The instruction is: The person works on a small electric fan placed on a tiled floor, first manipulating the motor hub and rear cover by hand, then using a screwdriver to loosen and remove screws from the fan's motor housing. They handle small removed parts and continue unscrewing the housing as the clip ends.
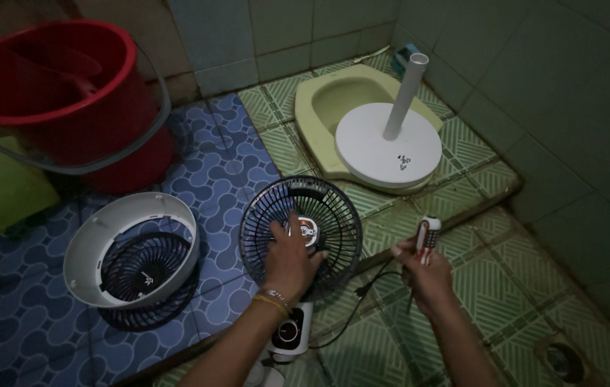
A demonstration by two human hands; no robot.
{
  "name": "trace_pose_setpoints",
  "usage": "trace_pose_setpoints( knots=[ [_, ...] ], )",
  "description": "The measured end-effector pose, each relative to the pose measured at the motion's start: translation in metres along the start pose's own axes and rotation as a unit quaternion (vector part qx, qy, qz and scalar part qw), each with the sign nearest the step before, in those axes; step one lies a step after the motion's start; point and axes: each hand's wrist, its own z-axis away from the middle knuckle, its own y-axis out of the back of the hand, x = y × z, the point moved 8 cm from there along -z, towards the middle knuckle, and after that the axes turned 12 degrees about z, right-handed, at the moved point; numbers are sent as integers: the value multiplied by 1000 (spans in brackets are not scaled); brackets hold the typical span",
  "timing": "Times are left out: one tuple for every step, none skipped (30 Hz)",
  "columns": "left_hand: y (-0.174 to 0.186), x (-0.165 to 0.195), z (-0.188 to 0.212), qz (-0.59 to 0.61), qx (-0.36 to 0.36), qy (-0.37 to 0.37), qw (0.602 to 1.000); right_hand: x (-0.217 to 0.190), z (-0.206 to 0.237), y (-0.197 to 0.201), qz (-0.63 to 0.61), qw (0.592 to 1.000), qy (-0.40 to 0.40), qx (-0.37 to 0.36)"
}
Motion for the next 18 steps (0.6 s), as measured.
trace_pose_setpoints(
  knots=[
    [2,0,0,8,1,-2,1000,-2,1,-3,-12,1000,9,-11],
    [3,1,0,16,3,-3,1000,-4,2,-5,-25,999,17,-23],
    [5,1,0,21,2,-6,1000,-6,3,-8,-37,998,26,-34],
    [6,1,1,26,1,-9,1000,-5,4,-8,-11,1000,17,-24],
    [7,2,2,32,0,-12,999,-3,5,-8,15,1000,8,-14],
    [8,1,2,35,-7,-10,999,-1,5,-9,41,999,-1,-4],
    [8,1,2,38,-14,-7,999,-1,6,-13,27,1000,6,-14],
    [7,0,2,41,-21,-4,999,0,6,-18,14,1000,13,-23],
    [7,-1,2,44,-23,0,999,1,6,-23,0,999,19,-32],
    [6,-2,2,48,-25,5,999,3,6,-27,2,999,21,-39],
    [6,-5,2,52,-27,9,998,5,6,-32,5,999,22,-45],
    [6,-6,1,64,-24,5,998,7,6,-36,7,998,24,-52],
    [7,-8,0,76,-20,0,997,9,5,-42,24,997,23,-67],
    [8,-12,0,89,-17,-4,996,11,6,-49,41,996,21,-82],
    [10,-13,-1,95,-8,-24,995,12,6,-56,57,993,19,-97],
    [13,-14,-1,100,1,-43,994,8,8,-64,50,992,43,-111],
    [15,-16,0,106,10,-61,992,4,9,-72,43,989,65,-126],
    [17,-18,1,122,7,-76,990,1,11,-80,35,986,89,-140]
  ],
)
